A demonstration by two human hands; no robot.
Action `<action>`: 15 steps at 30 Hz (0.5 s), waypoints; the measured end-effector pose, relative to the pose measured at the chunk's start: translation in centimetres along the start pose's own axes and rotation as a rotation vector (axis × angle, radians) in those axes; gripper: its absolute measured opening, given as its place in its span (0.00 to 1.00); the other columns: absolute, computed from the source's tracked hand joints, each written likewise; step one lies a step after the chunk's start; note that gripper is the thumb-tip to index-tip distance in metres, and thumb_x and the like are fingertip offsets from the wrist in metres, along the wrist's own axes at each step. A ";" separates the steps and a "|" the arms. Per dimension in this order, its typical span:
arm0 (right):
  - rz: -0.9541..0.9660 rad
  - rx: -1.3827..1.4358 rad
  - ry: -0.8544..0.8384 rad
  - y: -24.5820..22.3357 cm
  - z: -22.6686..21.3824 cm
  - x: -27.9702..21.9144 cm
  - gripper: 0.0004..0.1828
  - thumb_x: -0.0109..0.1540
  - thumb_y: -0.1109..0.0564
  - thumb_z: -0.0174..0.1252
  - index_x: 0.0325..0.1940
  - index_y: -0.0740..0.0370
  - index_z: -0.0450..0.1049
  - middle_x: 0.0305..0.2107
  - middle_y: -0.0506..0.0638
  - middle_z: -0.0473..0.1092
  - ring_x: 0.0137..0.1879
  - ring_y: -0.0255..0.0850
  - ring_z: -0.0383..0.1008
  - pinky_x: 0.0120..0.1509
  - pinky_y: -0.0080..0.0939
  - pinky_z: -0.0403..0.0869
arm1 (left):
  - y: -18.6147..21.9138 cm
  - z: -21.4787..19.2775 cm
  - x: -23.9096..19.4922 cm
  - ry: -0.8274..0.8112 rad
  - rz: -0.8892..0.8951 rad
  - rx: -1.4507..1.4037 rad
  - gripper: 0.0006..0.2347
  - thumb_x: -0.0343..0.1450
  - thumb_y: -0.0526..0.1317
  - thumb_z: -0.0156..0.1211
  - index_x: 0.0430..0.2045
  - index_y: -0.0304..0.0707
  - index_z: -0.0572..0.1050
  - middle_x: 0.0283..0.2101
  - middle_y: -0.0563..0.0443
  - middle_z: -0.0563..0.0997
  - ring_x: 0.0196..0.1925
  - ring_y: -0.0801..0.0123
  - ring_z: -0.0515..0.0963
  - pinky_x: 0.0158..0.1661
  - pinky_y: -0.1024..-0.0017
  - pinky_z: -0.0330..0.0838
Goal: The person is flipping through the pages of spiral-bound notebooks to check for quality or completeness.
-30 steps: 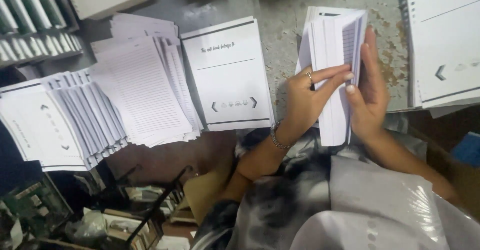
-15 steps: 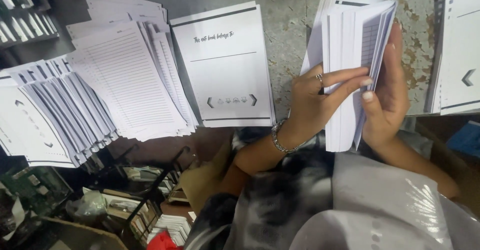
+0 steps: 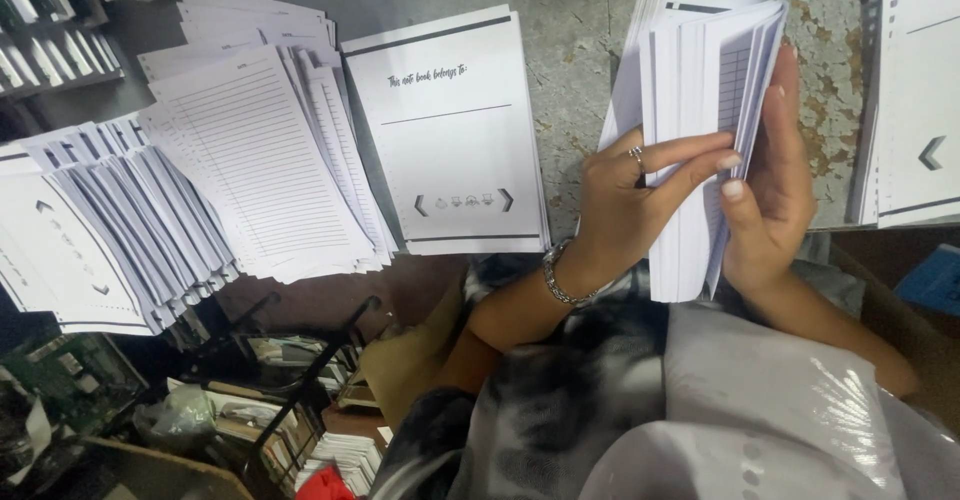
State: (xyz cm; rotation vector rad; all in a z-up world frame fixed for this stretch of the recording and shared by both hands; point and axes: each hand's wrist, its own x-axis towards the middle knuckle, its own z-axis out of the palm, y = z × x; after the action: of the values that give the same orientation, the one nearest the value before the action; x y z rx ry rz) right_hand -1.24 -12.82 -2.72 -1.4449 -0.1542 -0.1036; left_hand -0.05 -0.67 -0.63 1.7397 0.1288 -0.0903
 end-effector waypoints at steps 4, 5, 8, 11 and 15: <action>-0.003 0.010 0.002 0.1 0.0 -0.1 0.31 0.76 0.56 0.43 0.83 0.56 0.48 0.83 0.54 0.38 0.92 0.50 0.34 1.00 0.62 0.44 | 0.3 -0.1 0.1 -0.008 -0.027 -0.015 0.08 0.71 0.41 0.70 0.42 0.57 0.81 0.43 0.58 0.86 0.46 0.79 0.85 0.47 0.84 0.82; 0.007 0.018 0.003 0.0 0.0 -0.1 0.31 0.76 0.56 0.43 0.83 0.56 0.48 0.83 0.55 0.38 0.92 0.50 0.34 1.00 0.62 0.44 | 0.3 -0.1 0.1 -0.008 -0.048 -0.016 0.08 0.71 0.41 0.70 0.41 0.57 0.82 0.43 0.58 0.86 0.46 0.79 0.85 0.47 0.84 0.82; 0.016 0.005 0.004 -0.1 0.0 -0.1 0.31 0.76 0.55 0.43 0.83 0.57 0.48 0.82 0.56 0.37 0.92 0.51 0.34 1.00 0.62 0.44 | 0.4 0.0 0.1 -0.001 -0.071 -0.019 0.07 0.70 0.41 0.70 0.41 0.56 0.82 0.42 0.57 0.86 0.46 0.79 0.85 0.48 0.85 0.82; 0.007 -0.011 0.002 -0.1 0.0 0.0 0.30 0.76 0.55 0.43 0.83 0.57 0.48 0.82 0.56 0.38 0.91 0.51 0.34 1.00 0.63 0.44 | 0.8 0.0 0.3 0.004 -0.089 -0.041 0.07 0.70 0.41 0.70 0.40 0.55 0.82 0.43 0.56 0.86 0.48 0.77 0.85 0.50 0.84 0.82; 0.037 -0.077 0.012 -0.5 -0.1 -0.2 0.30 0.77 0.52 0.43 0.83 0.58 0.48 0.82 0.59 0.37 0.91 0.52 0.34 0.98 0.62 0.40 | 1.1 -0.2 0.4 0.007 -0.116 -0.039 0.08 0.70 0.41 0.70 0.41 0.53 0.82 0.44 0.53 0.86 0.50 0.75 0.86 0.53 0.83 0.82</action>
State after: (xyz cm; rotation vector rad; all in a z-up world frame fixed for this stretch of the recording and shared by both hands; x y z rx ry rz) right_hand -1.47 -12.93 -2.29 -1.5232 -0.1152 -0.0887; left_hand 0.53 -0.68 0.43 1.6933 0.2349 -0.1660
